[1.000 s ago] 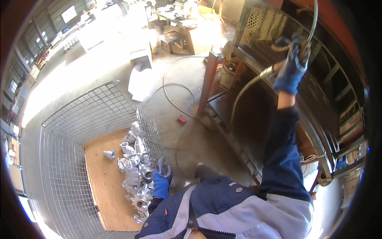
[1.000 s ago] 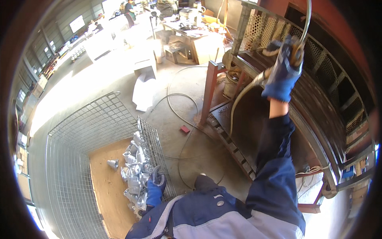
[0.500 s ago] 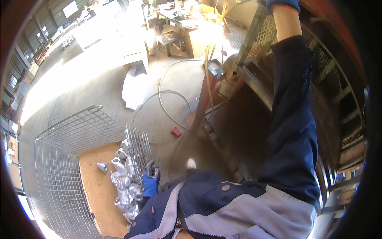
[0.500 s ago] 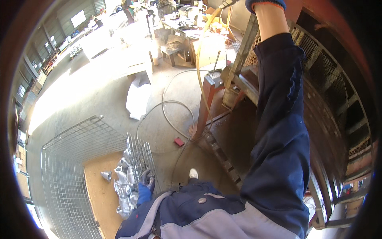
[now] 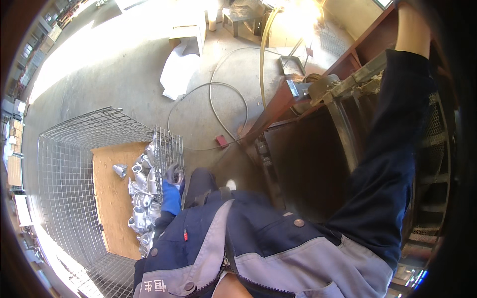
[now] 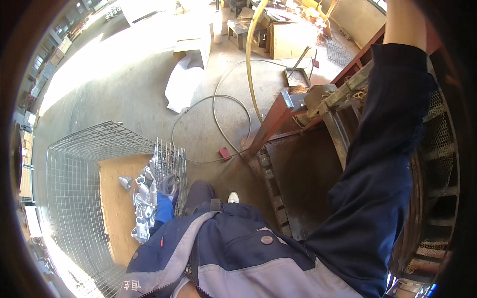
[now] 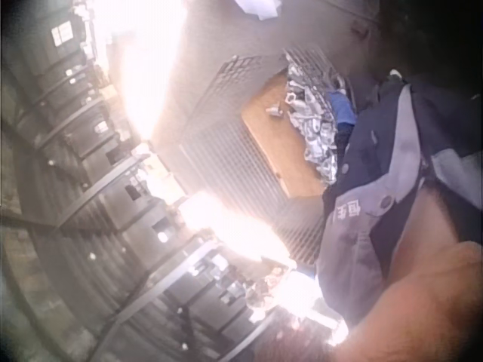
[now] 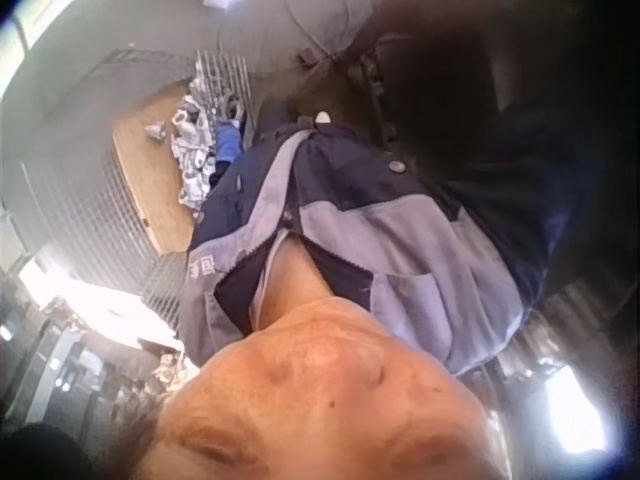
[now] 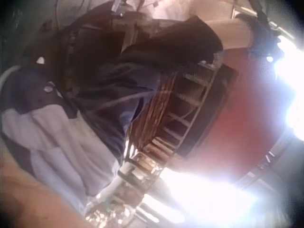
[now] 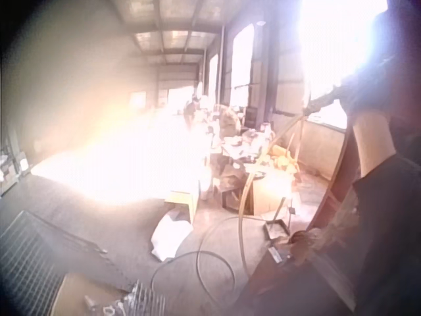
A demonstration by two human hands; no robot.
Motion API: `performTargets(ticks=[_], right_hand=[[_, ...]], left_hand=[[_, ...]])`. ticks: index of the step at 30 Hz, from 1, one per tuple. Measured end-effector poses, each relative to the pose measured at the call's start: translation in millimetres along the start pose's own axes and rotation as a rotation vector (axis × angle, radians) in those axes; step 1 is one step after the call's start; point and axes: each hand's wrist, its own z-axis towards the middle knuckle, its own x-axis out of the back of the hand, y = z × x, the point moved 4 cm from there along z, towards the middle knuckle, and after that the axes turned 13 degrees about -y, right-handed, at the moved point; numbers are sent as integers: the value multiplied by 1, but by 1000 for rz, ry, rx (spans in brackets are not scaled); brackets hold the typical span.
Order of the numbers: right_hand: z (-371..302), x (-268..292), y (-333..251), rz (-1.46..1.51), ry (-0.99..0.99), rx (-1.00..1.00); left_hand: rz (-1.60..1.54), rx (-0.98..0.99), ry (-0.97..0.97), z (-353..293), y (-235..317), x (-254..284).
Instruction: The person repeatedly picks up metal castings from a wire basket, uses a wire brush to scrub their surfaces, and places them back into the basket. The process is repeated for multiple parts in a workshop setting.
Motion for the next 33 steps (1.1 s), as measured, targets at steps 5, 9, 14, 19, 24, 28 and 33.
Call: performTargets(ticks=[5, 9, 14, 19, 24, 28, 33], right_hand=[[14, -18, 61, 13, 25, 2], [29, -35, 112, -5, 49, 27], [30, -63, 189, -35, 108, 28], [21, -69, 269, -229, 100, -266], [-7, -25, 324, -359, 207, -297], [-11, -88, 324, -138, 258, -317], [9, -77, 357, -223, 248, -340]], left_hand=[[248, -96, 10, 57, -7, -5], [117, -67, -39, 137, -54, -22], [-176, 201, -280, 263, -81, -36], [-347, 605, -642, 408, -11, -6], [-147, 76, -857, 542, 154, -22], [-150, -565, -1119, 588, 304, -89], [-414, -673, -1693, 593, 368, -171]])
